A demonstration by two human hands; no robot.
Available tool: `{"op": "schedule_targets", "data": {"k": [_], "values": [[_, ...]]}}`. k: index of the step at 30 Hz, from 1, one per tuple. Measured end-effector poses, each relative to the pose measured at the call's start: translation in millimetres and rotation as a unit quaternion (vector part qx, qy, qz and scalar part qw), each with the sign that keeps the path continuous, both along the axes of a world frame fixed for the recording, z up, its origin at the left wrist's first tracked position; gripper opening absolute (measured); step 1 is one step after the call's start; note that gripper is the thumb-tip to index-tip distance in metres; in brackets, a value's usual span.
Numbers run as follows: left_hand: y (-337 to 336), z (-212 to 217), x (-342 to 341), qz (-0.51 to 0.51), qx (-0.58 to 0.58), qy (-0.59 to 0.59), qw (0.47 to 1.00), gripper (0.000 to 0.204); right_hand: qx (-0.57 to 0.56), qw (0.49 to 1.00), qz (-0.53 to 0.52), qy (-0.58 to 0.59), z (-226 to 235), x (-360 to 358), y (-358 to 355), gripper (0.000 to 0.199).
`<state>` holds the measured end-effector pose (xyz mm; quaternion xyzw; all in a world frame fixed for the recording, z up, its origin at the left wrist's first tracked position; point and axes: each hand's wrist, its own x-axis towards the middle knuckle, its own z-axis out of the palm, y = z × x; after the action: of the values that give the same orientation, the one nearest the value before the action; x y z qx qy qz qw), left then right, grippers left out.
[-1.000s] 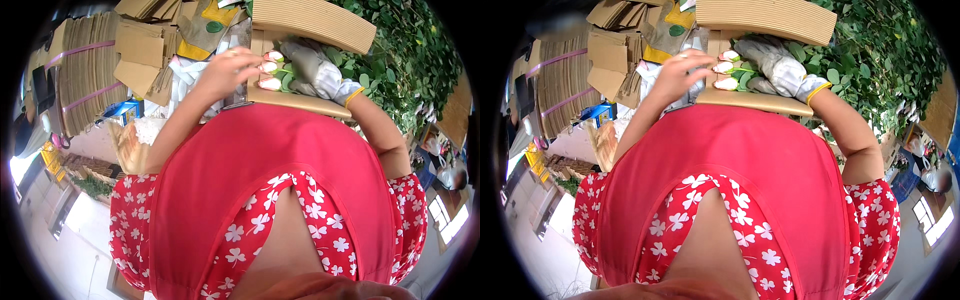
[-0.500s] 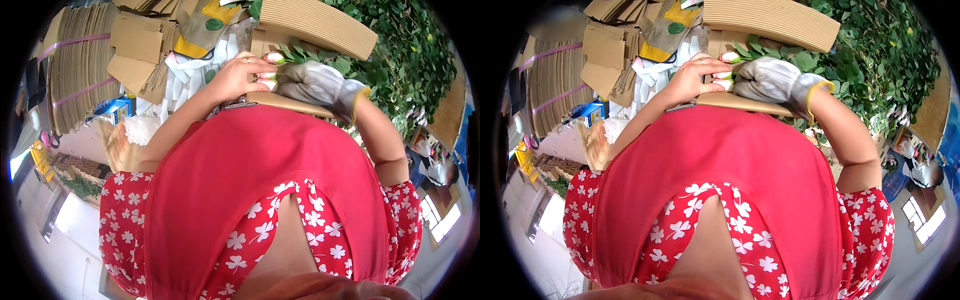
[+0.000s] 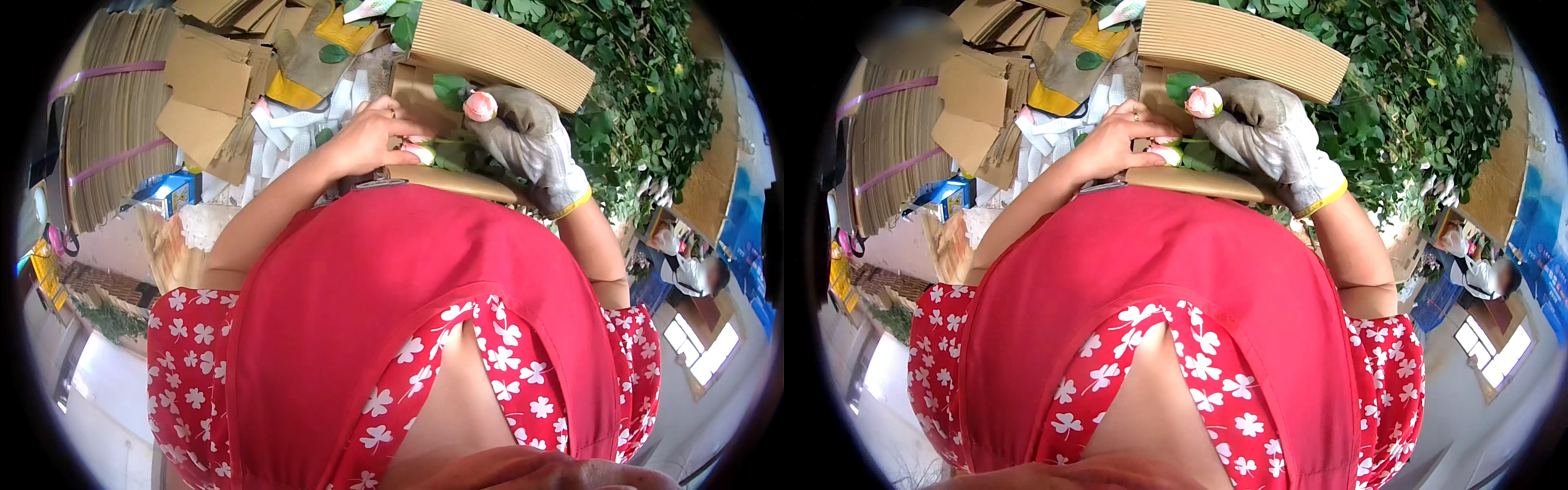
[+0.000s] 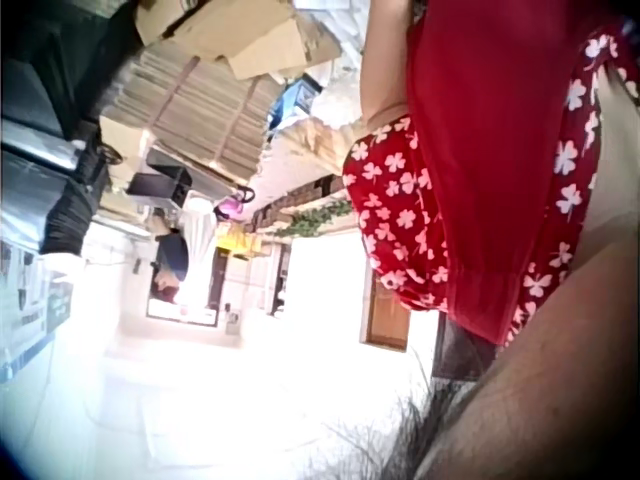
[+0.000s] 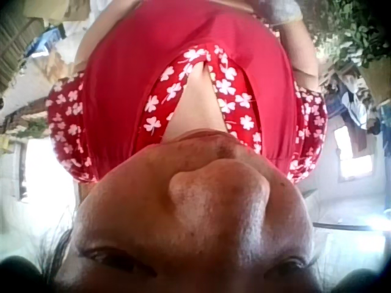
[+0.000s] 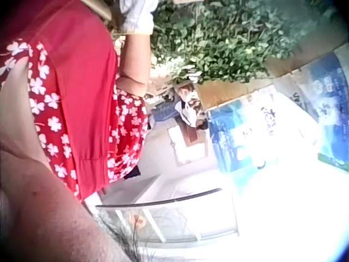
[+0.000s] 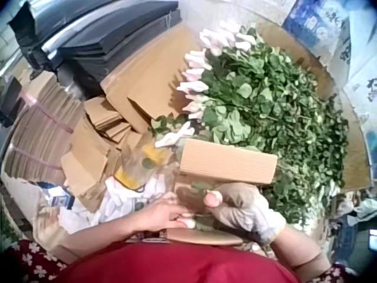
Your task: The person places roses into cardboard sleeves, staples the sleeves shut by hand using a stapler, and moves the completed bundles into boxes at a work station.
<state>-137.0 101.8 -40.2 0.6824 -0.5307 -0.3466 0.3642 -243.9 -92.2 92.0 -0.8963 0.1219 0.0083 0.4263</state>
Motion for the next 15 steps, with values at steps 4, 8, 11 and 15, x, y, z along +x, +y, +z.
{"op": "schedule_targets", "data": {"k": [4, 8, 11, 15], "values": [[-0.1, -0.4, -0.6, -0.005, -0.006, -0.005, 1.0, 0.044, -0.017, 1.0, -0.007, -0.009, 4.6, -7.7, -1.9, 0.019], [-1.5, 3.5, 1.8, -0.009, 0.003, 0.0, 1.0, 0.044, -0.029, 0.997, -0.032, -0.058, 9.2, -13.9, 1.6, 0.021], [-2.1, 6.9, 3.8, -0.02, 0.011, -0.015, 1.0, 0.045, -0.209, 0.974, 0.002, -0.086, 27.5, -27.4, 3.7, 0.025], [-5.9, 8.6, 5.6, -0.036, -0.002, -0.046, 0.998, 0.044, -0.253, 0.954, -0.154, -0.049, 107.3, -87.8, -23.0, 0.022]]}}
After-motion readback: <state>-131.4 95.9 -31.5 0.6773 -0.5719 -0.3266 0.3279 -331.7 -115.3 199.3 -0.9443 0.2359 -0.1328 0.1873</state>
